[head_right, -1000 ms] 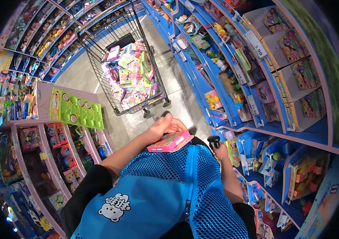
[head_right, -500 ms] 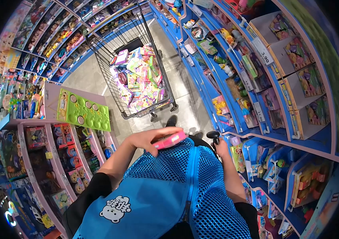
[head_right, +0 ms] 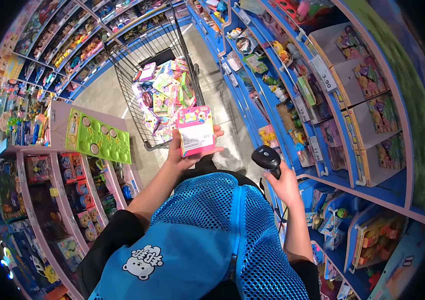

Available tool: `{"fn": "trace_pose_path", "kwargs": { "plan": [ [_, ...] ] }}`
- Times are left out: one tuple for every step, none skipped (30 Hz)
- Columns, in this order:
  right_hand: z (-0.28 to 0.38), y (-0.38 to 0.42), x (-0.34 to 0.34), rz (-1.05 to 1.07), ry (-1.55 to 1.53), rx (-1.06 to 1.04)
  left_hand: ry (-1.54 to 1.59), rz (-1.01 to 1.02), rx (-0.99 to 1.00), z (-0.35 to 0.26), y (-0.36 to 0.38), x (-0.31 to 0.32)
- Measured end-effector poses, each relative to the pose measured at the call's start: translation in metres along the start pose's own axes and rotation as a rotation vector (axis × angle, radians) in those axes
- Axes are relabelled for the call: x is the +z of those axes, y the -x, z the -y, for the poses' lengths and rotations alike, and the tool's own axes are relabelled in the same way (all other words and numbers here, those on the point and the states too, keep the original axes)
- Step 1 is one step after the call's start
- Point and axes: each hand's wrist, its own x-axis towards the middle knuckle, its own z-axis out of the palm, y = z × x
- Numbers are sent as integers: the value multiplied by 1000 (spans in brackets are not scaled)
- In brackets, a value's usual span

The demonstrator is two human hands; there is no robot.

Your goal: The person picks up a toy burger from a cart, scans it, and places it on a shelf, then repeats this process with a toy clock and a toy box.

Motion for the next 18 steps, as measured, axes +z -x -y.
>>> {"fn": "trace_pose_path", "kwargs": {
  "plan": [
    [31, 4, -11, 9, -53, 1, -4, 1, 4, 3, -2, -2],
    [52, 6, -16, 17, -106, 1, -8, 2, 8, 7, -4, -4],
    [62, 7, -15, 15, -148, -17, -11, 3, 0, 9, -6, -6],
    [69, 7, -13, 13, -189, -37, -14, 6, -7, 11, -9, -7],
    [78, 6, -11, 11, -229, -60, -18, 10, -11, 13, -11, -9],
    [89, 4, -8, 44, -247, -27, 40, 40, -21, 15, -13, -11],
    [94, 3, 0, 39, -247, -51, 31, 38, -28, 15, -15, -12],
    [95, 3, 9, 51, -245, -56, 21, 36, -33, 15, -17, -13],
    [94, 5, 18, 64, -245, -61, 11, 32, -38, 14, -18, -13],
    [97, 6, 24, 100, -267, -100, 20, 23, -34, 15, -19, -11],
    [103, 10, 23, 157, -286, -69, 12, 36, -30, 16, -19, -10],
    [103, 11, 24, 157, -293, -48, 6, 49, -28, 16, -19, -5],
    [102, 11, 24, 154, -298, -27, 0, 64, -25, 16, -20, -2],
    [100, 11, 24, 134, -327, -31, -21, 70, -22, 17, -21, -3],
    [97, 10, 24, 113, -355, -36, -27, 82, -19, 18, -21, -4],
    [95, 10, 24, 91, -384, -45, -35, 95, -16, 19, -20, -4],
    [94, 9, 24, 88, -393, -40, -44, 108, -10, 19, -19, -5],
    [94, 10, 25, 85, -402, -35, -25, 107, -35, 18, -19, -8]
  ]
}}
